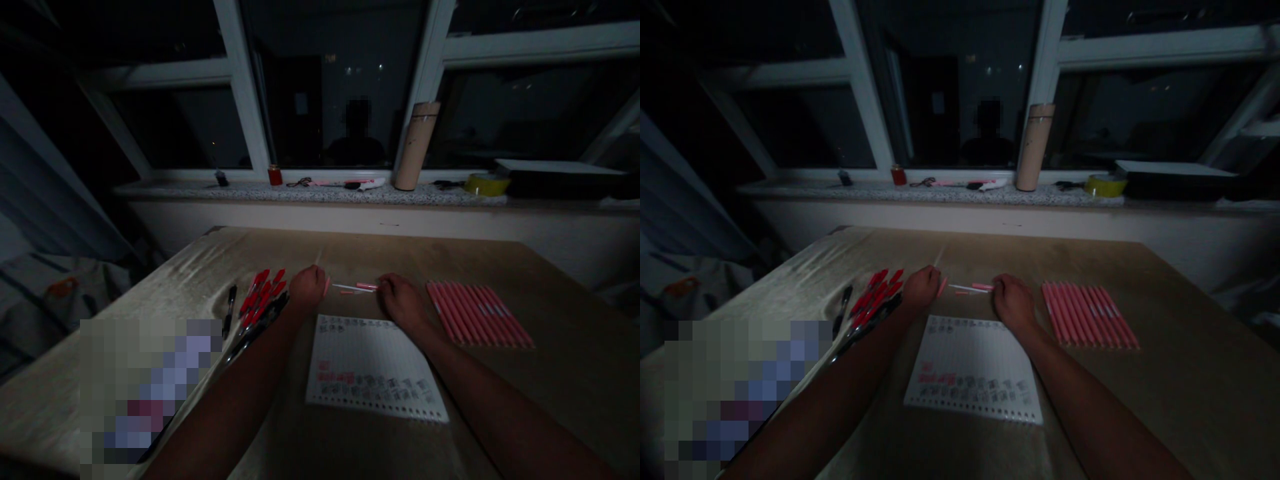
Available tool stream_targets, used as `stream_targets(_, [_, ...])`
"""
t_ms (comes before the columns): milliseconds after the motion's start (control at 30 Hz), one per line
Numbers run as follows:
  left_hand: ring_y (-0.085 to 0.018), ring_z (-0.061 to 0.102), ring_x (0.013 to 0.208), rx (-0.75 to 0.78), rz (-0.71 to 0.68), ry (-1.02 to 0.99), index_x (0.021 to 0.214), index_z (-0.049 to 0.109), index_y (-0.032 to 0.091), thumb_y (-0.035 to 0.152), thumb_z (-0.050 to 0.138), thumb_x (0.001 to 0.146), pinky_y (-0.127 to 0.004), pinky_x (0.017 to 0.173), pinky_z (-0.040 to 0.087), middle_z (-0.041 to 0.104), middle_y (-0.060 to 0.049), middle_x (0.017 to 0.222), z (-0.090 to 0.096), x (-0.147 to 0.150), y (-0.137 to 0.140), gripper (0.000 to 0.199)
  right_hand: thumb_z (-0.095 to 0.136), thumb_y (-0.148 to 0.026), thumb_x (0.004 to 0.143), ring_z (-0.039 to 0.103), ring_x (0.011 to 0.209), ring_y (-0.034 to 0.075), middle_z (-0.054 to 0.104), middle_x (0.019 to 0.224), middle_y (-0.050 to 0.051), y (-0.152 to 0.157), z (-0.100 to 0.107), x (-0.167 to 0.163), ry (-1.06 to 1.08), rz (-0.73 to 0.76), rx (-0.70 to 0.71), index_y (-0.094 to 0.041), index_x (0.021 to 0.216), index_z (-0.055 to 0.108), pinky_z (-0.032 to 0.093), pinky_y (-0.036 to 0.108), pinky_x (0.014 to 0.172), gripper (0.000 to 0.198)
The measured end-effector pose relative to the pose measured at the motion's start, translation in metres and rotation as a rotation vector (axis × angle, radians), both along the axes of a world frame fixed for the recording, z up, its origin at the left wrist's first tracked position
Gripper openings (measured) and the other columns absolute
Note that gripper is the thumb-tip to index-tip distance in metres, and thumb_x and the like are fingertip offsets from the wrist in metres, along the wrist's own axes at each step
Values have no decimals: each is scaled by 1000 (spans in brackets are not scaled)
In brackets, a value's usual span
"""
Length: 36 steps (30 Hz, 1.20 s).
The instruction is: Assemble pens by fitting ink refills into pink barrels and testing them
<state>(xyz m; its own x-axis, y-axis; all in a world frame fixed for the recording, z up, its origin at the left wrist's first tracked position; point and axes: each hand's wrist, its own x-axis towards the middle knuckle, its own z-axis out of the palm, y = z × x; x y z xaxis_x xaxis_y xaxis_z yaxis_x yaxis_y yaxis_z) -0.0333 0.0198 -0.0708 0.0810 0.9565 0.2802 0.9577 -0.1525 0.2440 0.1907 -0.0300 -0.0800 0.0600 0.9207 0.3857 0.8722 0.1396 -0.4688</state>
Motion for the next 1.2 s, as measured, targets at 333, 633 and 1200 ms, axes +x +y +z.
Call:
stream_targets(333, [-21,57,91,127,-123,64,90,61,16,29,37,89,-32,82,38,64,-9,94,7,5,-8,26,43,-25,87,54,93,21,64,96,9,-4,7,-6,-149,111,17,-17,96,65,36,31,86,25])
stream_targets(633, [-24,50,98,140,-533,250,90,64,17,29,49,81,-39,89,35,57,-10,94,16,16,-19,21,47,-30,88,43,111,24,54,122,8,-12,10,-18,-353,275,63,-24,113,63,31,37,93,30])
stream_targets(1200, [-22,51,93,81,-616,334,88,61,15,25,40,88,-38,85,35,59,-10,93,10,18,-16,24,47,-28,88,44,111,23,55,121,9,-9,7,-18,-335,265,0,-23,112,63,31,36,93,29])
